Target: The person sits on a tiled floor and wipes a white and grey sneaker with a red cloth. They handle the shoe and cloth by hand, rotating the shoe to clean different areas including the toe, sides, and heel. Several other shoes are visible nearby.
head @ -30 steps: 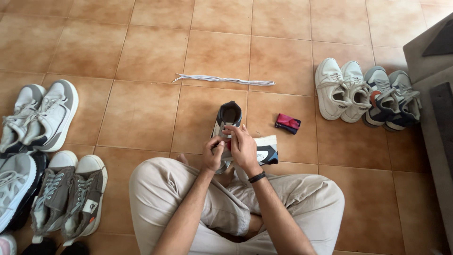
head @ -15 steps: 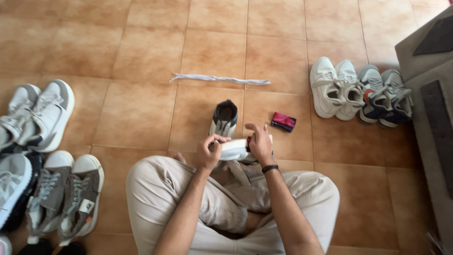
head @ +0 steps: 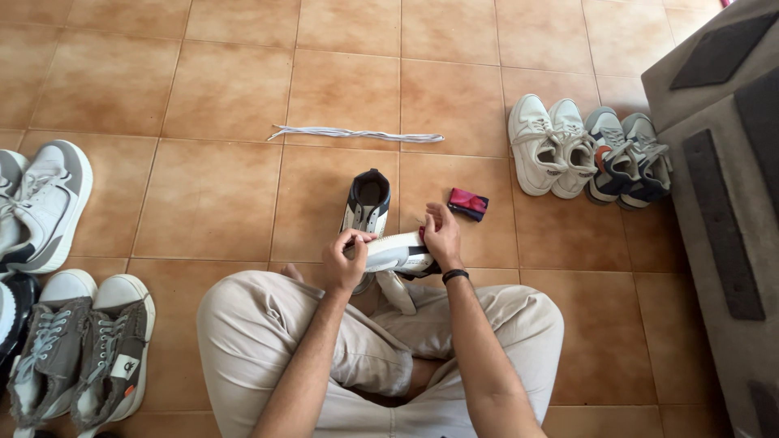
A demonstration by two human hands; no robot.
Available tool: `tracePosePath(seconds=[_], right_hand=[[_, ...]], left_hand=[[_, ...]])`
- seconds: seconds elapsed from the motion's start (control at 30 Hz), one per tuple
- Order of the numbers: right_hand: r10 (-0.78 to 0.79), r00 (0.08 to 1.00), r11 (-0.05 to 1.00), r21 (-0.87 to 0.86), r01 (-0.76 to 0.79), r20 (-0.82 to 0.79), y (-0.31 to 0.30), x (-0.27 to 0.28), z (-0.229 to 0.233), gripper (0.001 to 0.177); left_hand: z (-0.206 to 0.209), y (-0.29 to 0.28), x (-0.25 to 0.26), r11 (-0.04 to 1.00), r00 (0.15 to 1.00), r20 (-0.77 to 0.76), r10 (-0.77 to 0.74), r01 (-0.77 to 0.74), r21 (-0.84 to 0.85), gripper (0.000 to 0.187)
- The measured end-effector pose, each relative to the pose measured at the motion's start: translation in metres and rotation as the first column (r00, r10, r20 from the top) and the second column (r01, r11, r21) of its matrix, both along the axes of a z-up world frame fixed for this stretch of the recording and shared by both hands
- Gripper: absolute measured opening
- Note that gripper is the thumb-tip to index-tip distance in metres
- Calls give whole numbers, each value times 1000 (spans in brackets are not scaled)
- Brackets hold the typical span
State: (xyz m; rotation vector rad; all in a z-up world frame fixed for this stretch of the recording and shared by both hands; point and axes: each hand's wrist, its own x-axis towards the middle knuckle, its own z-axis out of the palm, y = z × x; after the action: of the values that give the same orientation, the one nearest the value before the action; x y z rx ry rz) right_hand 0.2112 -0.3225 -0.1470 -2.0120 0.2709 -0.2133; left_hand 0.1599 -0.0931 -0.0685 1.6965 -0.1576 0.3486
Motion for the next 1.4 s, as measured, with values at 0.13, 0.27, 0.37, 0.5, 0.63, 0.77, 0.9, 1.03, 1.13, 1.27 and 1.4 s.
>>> tracePosePath(seconds=[0.13,0.27,0.37,0.5,0.63,0.77,0.9,1.03,1.13,1.27,1.4], right_hand=[[-87,992,996,-23,85,-95,-9,2,-4,41],[-155,963,974,-198,111,-222,-14,0,0,34],[-170,974,976,-161,145,-153,-15,0,1,28],[-158,982,987,-6,159,-99,-20,-2,-10,22],[-167,984,976,131,173,-57,-36,5,-35,23],[-157,987,975,164,150,29,-55,9,-65,31],[-188,981,921,337,196,-56,-63,10,-85,26],[-193,974,930,293,221,-122,-60,7,-90,32],[-234,970,965,105,240,-68,-56,7,-82,42],[-280,922,960,-100,263,-266,-53,7,-65,55],[-240,926,968,-140,207,-290,-53,5,-64,62]], left_hand=[[-2,-4,-1,999,999,10,35,-36,31,16],[-3,-3,-1,999,1000,6,23,-24,38,15],[-3,-3,0,998,999,12,37,-38,57,15],[-3,-3,-3,997,999,13,43,-44,68,16],[-3,-4,-3,998,999,18,44,-45,40,18],[-10,-4,-4,999,999,-6,36,-36,5,19],[-22,-2,-1,994,998,-58,-17,10,-111,17],[-38,1,3,974,993,-103,-50,26,-226,16],[-44,2,3,976,995,-89,-54,34,-216,16],[-42,1,2,995,988,-143,54,-64,-70,22],[-28,3,-3,979,978,-145,150,-127,157,28]])
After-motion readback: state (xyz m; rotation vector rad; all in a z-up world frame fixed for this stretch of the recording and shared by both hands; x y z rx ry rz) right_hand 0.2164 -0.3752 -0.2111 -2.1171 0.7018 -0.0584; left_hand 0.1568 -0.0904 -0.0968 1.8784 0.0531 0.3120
